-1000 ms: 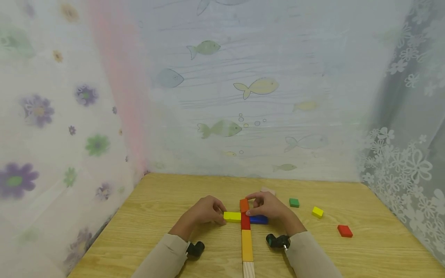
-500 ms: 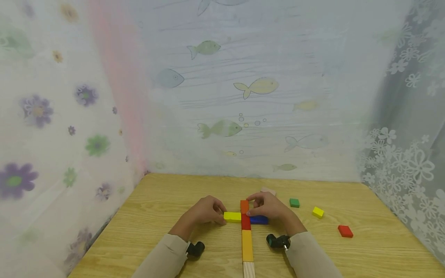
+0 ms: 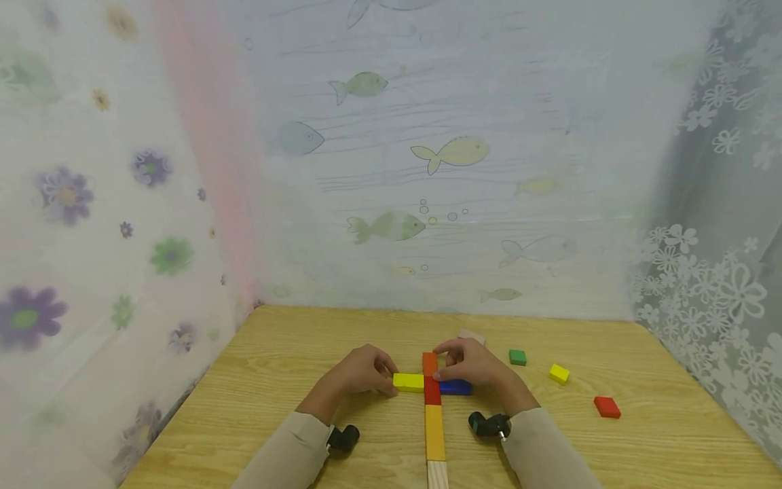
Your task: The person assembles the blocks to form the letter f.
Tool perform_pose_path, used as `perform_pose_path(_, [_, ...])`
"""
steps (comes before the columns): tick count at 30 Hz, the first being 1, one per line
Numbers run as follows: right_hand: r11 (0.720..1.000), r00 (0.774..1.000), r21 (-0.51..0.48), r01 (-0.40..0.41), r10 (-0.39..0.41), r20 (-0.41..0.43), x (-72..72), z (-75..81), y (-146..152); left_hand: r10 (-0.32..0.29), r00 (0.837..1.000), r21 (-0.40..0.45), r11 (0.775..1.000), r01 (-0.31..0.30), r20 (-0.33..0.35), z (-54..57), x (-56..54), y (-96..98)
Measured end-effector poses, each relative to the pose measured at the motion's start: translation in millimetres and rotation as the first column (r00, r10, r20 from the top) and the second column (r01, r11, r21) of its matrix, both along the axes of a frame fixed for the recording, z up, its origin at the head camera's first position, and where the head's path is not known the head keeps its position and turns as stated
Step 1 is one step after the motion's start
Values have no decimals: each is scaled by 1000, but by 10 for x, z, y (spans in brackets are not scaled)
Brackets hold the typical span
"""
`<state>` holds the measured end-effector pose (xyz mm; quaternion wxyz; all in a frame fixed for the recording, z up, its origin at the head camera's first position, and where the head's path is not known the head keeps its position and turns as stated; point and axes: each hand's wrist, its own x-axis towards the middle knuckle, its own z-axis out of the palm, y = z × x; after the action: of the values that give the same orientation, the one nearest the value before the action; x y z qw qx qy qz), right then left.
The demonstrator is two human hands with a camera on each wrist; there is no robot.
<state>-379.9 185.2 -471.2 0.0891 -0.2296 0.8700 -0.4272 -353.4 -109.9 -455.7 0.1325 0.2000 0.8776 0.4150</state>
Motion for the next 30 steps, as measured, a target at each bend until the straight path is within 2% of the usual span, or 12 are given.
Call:
perform_pose_path(19, [999, 998, 14, -53, 53, -27, 35, 42, 47, -8, 1000, -8, 1000, 8, 3, 2, 2, -11])
perform_pose_path(30, [999, 999, 8, -47, 47, -21, 48, 54, 51, -13, 1000, -13, 1000, 13, 0, 16, 2, -12])
